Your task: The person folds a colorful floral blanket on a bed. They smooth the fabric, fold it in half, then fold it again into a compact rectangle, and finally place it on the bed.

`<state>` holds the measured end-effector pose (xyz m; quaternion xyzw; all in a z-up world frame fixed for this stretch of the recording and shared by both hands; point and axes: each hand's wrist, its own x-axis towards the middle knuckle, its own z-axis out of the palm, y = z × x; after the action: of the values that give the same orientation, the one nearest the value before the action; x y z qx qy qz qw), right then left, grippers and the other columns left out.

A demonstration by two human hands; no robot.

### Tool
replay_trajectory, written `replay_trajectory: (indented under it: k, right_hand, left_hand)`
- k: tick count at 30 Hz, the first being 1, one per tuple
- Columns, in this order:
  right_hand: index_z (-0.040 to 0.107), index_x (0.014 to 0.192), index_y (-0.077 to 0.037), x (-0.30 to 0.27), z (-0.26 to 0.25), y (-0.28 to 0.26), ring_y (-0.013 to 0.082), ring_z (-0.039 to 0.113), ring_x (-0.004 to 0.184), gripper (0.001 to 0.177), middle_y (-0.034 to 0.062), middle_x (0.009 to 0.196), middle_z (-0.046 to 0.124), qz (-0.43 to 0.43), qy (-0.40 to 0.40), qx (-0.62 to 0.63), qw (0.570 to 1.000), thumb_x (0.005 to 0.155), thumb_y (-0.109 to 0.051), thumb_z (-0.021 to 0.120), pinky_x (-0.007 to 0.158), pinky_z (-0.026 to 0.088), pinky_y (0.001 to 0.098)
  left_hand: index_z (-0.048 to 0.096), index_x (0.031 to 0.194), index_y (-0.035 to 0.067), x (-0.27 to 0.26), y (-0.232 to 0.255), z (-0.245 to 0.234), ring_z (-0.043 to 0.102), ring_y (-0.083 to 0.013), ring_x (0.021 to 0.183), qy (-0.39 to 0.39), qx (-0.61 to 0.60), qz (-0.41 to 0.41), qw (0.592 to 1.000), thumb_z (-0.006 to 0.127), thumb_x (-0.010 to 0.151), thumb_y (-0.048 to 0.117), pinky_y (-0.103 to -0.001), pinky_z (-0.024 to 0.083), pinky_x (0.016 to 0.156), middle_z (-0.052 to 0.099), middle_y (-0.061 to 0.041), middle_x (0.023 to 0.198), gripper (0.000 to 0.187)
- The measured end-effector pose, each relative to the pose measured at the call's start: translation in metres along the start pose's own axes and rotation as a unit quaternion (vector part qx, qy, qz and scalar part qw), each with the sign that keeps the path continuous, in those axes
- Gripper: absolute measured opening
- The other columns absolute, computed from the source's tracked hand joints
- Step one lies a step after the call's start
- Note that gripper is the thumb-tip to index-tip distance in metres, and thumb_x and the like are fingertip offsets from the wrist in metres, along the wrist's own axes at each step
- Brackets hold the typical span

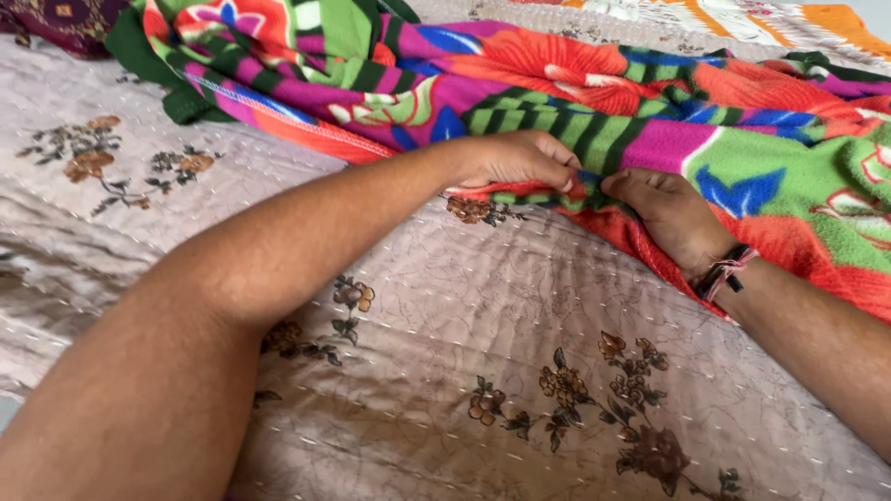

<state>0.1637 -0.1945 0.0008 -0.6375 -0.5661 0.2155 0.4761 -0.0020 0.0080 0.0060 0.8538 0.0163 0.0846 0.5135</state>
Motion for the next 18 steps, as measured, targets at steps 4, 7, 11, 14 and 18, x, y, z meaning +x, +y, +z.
replay_trajectory:
  k: [4, 7, 11, 14, 18]
  right_hand:
    - [0.072, 0.111, 0.0, 0.0, 0.002, 0.0, 0.0101, 0.065, 0.098, 0.027, 0.0032, 0.106, 0.075, 0.014, 0.007, 0.015, 1.0, 0.102, -0.02, 0.057, 0.093, 0.048, 0.025]
    - [0.072, 0.111, 0.001, -0.002, 0.003, 0.006, 0.012, 0.065, 0.099, 0.026, 0.0044, 0.106, 0.074, -0.013, -0.007, 0.019, 1.0, 0.103, -0.019, 0.057, 0.094, 0.048, 0.0265]
    - [0.071, 0.112, 0.001, -0.005, 0.004, 0.005, 0.011, 0.065, 0.099, 0.03, 0.0036, 0.107, 0.074, -0.05, -0.031, 0.032, 0.998, 0.105, -0.021, 0.052, 0.093, 0.049, 0.027]
    - [0.071, 0.11, -0.001, -0.004, 0.009, -0.005, 0.009, 0.067, 0.097, 0.031, 0.0014, 0.105, 0.076, -0.048, -0.02, 0.03, 0.998, 0.103, -0.024, 0.051, 0.092, 0.05, 0.0248]
    - [0.069, 0.096, 0.0, -0.012, 0.013, -0.009, 0.0066, 0.059, 0.082, 0.028, -0.001, 0.089, 0.07, -0.048, -0.021, 0.03, 0.998, 0.103, -0.027, 0.063, 0.076, 0.048, 0.0259]
  left_hand:
    - [0.077, 0.106, 0.006, 0.001, -0.002, 0.004, 0.067, -0.0081, 0.089, -0.015, -0.018, 0.025, 0.999, 0.068, 0.085, 0.014, -0.024, 0.052, 0.081, 0.077, 0.0, 0.097, 0.024]
    - [0.076, 0.108, 0.005, 0.001, -0.003, 0.004, 0.061, -0.0088, 0.085, -0.021, 0.031, 0.047, 0.998, 0.065, 0.089, 0.014, -0.025, 0.048, 0.077, 0.071, 0.001, 0.094, 0.024]
    - [0.072, 0.11, 0.009, -0.005, 0.004, 0.007, 0.064, -0.0052, 0.091, 0.0, 0.02, 0.031, 0.999, 0.066, 0.088, 0.019, -0.023, 0.049, 0.084, 0.072, 0.005, 0.095, 0.024]
    - [0.073, 0.106, 0.008, -0.006, 0.01, 0.006, 0.066, -0.0045, 0.094, -0.043, -0.009, 0.014, 0.999, 0.07, 0.089, 0.027, -0.021, 0.049, 0.087, 0.075, 0.007, 0.097, 0.025]
    - [0.074, 0.101, 0.007, 0.004, 0.002, 0.019, 0.062, -0.0073, 0.086, -0.026, 0.058, 0.025, 0.998, 0.073, 0.092, 0.032, -0.025, 0.049, 0.078, 0.071, 0.004, 0.09, 0.027]
